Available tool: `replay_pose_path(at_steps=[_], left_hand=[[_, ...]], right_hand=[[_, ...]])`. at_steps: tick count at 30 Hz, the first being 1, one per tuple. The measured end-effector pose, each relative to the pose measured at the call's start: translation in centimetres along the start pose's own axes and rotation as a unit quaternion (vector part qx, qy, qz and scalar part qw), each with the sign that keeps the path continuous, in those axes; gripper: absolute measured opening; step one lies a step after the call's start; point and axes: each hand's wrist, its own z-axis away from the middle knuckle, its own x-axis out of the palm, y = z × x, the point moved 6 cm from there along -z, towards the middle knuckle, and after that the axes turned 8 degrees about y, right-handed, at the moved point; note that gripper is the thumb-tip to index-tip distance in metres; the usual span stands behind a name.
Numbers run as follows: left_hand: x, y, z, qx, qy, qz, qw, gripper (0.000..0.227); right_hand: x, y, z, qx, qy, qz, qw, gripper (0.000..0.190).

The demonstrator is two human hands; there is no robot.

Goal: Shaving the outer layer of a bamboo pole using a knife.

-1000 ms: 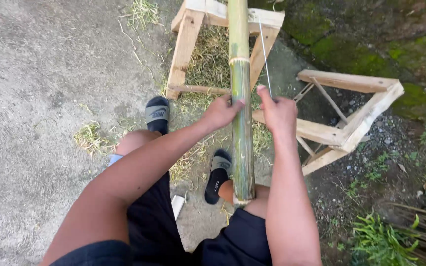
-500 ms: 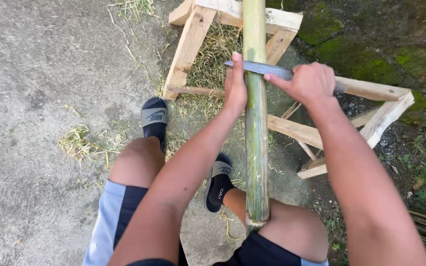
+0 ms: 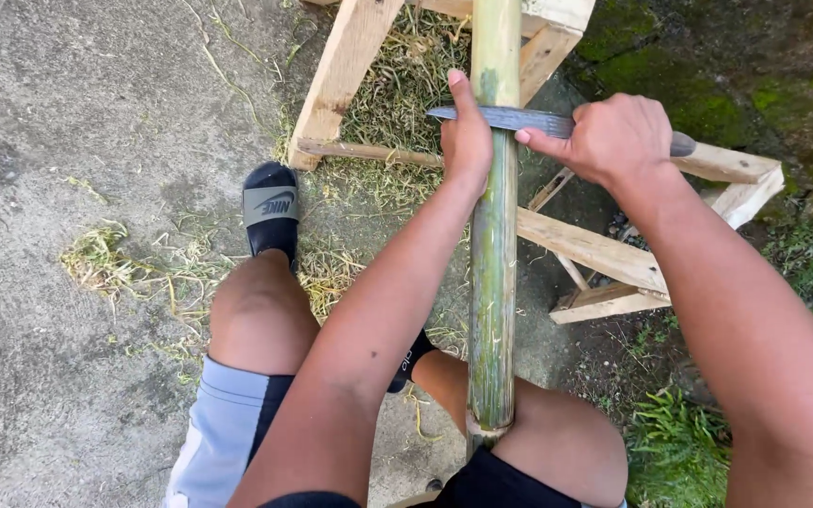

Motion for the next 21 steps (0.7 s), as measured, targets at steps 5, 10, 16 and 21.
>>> replay_pose_path(at_steps=[5, 10, 16, 21], left_hand=[[0.1, 1.2, 0.1, 0.011, 0.001, -0.049, 0.999, 0.104], [0.9, 1.4, -1.6, 0.017, 0.002, -0.065, 0.998, 0.103], [1.1, 1.8, -2.6, 0.022, -0.01, -0.076, 0.997, 0.115], [0.8, 2.6, -2.3, 0.037, -0.039, -0.077, 0.996, 0.126]], right_hand=[[0.3, -0.3, -0.5, 0.014, -0.053, -0.011, 0.998, 0.095], [0.1, -1.1, 0.7, 0.08, -0.046, -0.058, 0.994, 0.093], [0.9, -2.7, 2.2, 0.15, -0.007, -0.128, 0.98, 0.091], [2.2, -2.9, 3.3, 0.194, 0.041, -0.171, 0.965, 0.09]])
